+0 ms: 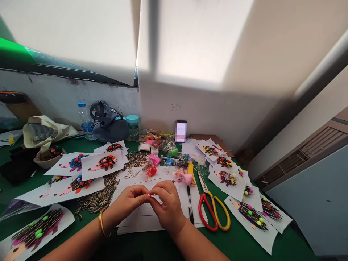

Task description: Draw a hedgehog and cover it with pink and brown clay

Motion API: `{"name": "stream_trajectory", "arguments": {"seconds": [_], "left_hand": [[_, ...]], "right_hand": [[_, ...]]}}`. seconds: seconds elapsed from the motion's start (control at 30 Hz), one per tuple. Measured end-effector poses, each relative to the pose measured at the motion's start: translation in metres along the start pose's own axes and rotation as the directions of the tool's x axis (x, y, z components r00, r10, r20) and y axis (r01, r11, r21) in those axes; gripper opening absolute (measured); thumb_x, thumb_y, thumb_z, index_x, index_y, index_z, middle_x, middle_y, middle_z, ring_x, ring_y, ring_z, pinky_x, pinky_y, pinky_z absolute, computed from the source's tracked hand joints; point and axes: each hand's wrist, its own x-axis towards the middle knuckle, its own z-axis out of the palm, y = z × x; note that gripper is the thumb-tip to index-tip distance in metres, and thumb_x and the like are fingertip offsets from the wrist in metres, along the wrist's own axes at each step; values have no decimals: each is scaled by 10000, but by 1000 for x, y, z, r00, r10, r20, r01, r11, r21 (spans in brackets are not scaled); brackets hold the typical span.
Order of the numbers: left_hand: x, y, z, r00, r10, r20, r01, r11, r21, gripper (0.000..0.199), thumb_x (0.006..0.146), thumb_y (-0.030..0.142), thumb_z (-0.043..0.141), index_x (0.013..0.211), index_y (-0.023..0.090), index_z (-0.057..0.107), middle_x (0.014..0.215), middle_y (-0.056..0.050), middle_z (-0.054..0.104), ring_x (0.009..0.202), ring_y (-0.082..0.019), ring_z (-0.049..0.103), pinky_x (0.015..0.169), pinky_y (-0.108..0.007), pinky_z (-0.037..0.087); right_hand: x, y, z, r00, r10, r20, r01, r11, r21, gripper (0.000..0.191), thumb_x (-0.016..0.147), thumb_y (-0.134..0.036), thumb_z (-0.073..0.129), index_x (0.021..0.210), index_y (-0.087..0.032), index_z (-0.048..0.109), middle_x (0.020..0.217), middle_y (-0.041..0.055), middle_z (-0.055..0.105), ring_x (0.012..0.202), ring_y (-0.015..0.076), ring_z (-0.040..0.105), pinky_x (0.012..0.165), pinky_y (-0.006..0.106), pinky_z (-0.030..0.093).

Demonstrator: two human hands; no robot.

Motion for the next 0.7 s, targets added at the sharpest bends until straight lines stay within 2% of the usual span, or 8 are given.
{"name": "stream_trajectory", "arguments": {"seconds": [0.2, 0.3, 0.4, 0.53, 0.7], "left_hand": [[-1, 4, 0, 999, 25, -31, -25, 1000, -3, 376, 838, 511, 623, 774, 150, 706, 741, -31, 666, 733, -172, 568, 704, -263, 446], [-1, 2, 1, 998, 55, 6, -55, 998, 20, 397, 867, 516, 587, 751, 151, 690, 722, -25, 652, 717, -163, 560, 690, -254, 439], [-1, -2, 1, 997, 63, 48, -65, 998, 27, 402, 868, 520, 588, 734, 152, 678, 691, -10, 628, 682, -148, 540, 659, -241, 427], [-1, -3, 1, 998, 65, 12, -65, 998, 25, 370, 841, 507, 634, 741, 155, 692, 722, -18, 652, 710, -158, 558, 683, -247, 438], [-1, 1, 1, 999, 53, -2, -53, 999, 15, 342, 816, 490, 664, 723, 163, 691, 708, -16, 654, 707, -163, 562, 679, -248, 442]], "right_hand": [[0, 1, -2, 998, -13, 54, 13, 1000, 9, 197, 915, -239, 613, 1100, -267, 673, 983, 59, 638, 924, 210, 572, 809, 383, 476], [0, 1, -3, 999, -3, 38, 1, 999, 37, 121, 912, -285, 624, 1011, -250, 684, 944, 54, 631, 909, 209, 571, 799, 374, 479], [1, 1, -2, 1000, 13, 17, -14, 998, 58, 140, 897, -337, 648, 994, -240, 678, 942, 54, 622, 909, 210, 564, 800, 372, 485], [0, 0, 0, 999, 3, 53, -6, 999, 54, 147, 911, -294, 633, 1044, -268, 691, 963, 52, 626, 927, 206, 569, 811, 371, 487], [0, 0, 0, 999, -3, 34, 1, 998, 60, 130, 903, -274, 642, 1022, -266, 695, 949, 51, 626, 910, 205, 570, 792, 372, 490]]}}
